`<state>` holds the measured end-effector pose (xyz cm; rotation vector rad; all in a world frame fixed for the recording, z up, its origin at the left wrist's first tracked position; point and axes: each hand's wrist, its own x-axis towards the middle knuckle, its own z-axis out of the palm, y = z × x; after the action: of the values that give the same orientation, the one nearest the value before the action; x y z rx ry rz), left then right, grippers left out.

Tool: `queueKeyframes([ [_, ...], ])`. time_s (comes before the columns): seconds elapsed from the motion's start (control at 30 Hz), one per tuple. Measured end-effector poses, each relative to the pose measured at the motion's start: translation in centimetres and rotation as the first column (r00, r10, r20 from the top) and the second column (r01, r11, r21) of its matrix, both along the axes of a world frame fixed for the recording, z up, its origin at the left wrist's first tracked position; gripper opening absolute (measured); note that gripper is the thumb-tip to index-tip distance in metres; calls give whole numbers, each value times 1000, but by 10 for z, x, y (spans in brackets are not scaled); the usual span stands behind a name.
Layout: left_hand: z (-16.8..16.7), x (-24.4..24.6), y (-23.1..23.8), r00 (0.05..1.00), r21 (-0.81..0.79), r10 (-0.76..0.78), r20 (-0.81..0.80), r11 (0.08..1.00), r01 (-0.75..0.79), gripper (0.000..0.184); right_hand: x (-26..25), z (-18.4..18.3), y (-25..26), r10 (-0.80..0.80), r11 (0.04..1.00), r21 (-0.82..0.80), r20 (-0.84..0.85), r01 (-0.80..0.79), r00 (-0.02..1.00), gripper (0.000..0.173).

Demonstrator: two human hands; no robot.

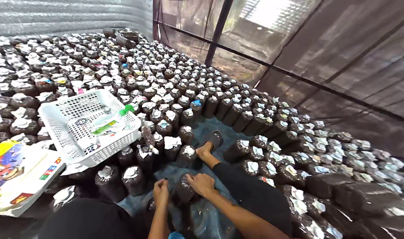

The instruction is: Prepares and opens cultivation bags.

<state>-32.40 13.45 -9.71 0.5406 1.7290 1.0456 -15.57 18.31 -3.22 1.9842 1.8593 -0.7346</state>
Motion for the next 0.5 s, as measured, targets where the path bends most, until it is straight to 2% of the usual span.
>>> queueKeyframes([
  [0.03,12,-6,4,1000,38,26,18,999,-27,32,1,4,-4,115,992,52,9,-115,993,75],
  [0.07,23,-11,7,999,67,39,37,997,-42,31,5,5,-12,334,934,131,9,-332,943,70],
  [0.1,32,-14,8,997,92,45,60,994,-50,31,10,6,-17,573,798,219,15,-562,819,66],
  [0.13,41,-18,9,995,111,48,84,992,-57,30,14,8,-18,746,626,295,43,-722,664,64],
  [0.17,49,-22,8,993,124,56,100,990,-68,30,14,17,-14,802,551,310,60,-774,595,66],
  [0.2,56,-26,7,993,135,62,103,988,-76,29,13,29,-8,749,617,298,59,-728,659,65],
  [0.23,61,-29,5,993,147,61,104,986,-76,28,12,42,0,589,772,256,59,-582,806,66],
  [0.27,66,-32,5,994,162,58,97,984,-74,28,10,54,12,332,923,189,48,-335,942,69],
  [0.3,70,-35,5,995,178,51,86,982,-66,28,9,62,25,56,990,129,12,-57,998,72],
  [0.33,72,-37,3,997,195,37,73,980,-51,27,11,64,28,-94,990,101,-12,94,996,74],
  [0.37,74,-39,4,998,219,22,58,975,-34,27,10,65,22,-58,992,117,3,57,998,75],
  [0.4,75,-41,6,999,243,12,49,970,-24,26,6,67,7,129,982,139,29,-131,991,74],
  [0.43,75,-42,6,999,261,4,45,965,-16,25,6,66,-12,390,900,191,49,-392,919,68],
  [0.47,75,-43,6,999,276,-6,38,961,-5,25,9,60,-27,641,719,299,63,-628,765,62],
  [0.5,75,-43,6,1000,293,-19,21,956,12,24,14,52,-30,802,505,405,107,-762,588,59],
])
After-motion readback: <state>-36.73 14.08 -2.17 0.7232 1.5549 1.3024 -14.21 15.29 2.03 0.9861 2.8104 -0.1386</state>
